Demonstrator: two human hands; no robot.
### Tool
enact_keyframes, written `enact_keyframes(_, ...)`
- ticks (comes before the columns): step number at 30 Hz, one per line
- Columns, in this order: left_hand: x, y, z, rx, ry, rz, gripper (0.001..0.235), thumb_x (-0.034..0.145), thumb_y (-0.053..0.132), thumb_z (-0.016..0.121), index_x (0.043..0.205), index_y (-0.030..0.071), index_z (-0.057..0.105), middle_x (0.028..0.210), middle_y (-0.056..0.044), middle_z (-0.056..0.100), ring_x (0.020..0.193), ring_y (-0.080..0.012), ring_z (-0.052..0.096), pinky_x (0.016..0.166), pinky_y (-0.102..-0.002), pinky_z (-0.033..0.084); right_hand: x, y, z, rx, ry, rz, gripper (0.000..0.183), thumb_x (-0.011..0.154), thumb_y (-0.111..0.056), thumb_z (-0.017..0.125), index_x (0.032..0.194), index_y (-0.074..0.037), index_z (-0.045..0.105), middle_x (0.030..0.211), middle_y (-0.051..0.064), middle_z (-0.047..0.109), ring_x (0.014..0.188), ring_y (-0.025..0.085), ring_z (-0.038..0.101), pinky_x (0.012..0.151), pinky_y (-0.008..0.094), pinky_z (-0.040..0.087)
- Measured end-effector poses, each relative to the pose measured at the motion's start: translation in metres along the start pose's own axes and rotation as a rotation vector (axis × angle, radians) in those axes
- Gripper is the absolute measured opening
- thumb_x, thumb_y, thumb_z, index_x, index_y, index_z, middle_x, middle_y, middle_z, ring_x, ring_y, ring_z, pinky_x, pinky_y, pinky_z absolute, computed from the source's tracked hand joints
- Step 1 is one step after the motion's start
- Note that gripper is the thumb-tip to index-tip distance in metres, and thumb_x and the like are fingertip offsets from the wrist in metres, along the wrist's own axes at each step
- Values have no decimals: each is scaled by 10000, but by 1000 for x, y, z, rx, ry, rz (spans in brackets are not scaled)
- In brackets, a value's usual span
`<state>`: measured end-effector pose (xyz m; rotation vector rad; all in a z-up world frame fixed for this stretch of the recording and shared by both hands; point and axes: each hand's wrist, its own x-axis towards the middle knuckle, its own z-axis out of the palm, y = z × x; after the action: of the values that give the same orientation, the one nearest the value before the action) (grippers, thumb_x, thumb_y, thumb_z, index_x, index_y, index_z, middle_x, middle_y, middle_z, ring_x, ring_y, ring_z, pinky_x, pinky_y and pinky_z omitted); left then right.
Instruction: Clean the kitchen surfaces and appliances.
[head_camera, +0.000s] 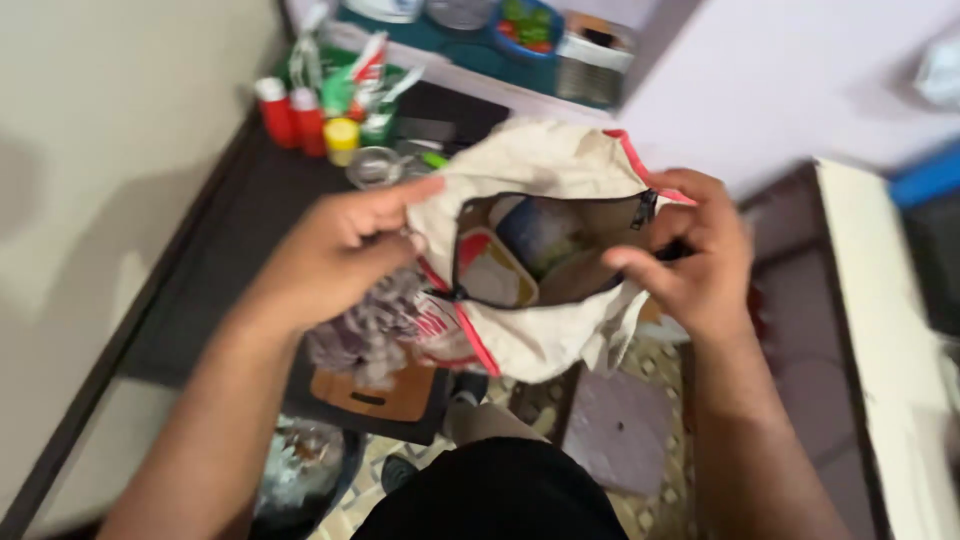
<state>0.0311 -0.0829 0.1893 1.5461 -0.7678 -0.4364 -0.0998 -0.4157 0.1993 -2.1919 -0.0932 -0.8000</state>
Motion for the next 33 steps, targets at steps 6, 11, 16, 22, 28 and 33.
enact_keyframes(6,43,-55,110,-78,-533,59,539,941,87,611,1475,116,542,970,11,769,835,-57,650,796,-234,529,-52,15,-10,-387,-529,270,1265,530,-461,973,1546,-61,335,584,63,572,538,202,577,512,352,459)
enact_keyframes(11,61,-118,200,289,-592,86,576,879,176,692,1449,194,613,1063,-157,749,962,-249,716,854,-344,547,-108,98,-3,-688,-623,441,449,749,-82,700,1165,-249,734,874,152,745,861,372,706,722,518,543)
enact_keyframes(16,80,-117,223,99,-465,25,659,852,200,711,1476,135,508,1314,-119,696,1170,-243,694,932,-364,538,-130,141,-45,-636,-391,537,408,776,-81,706,1166,-195,742,910,167,746,846,381,707,745,482,554)
enact_keyframes(22,101,-179,242,120,-348,-84,645,839,211,752,1426,58,535,1342,-134,687,1230,-255,668,991,-362,515,-136,206,-64,-486,-405,715,447,777,-48,669,1209,-149,722,894,169,751,812,334,733,757,436,567)
enact_keyframes(28,145,-215,273,97,-372,-338,438,854,186,750,1266,59,670,1181,-81,770,1056,-171,728,885,-308,536,-151,374,-106,-489,-330,787,424,829,-56,666,1240,-147,715,1000,160,751,856,320,737,780,421,575)
enact_keyframes(33,187,-247,313,-12,-386,-429,301,864,151,756,1145,53,709,1067,-35,785,970,-106,726,813,-268,540,-143,461,-175,-636,-388,832,415,848,-97,706,1261,-131,717,1026,199,733,883,360,717,810,454,567)
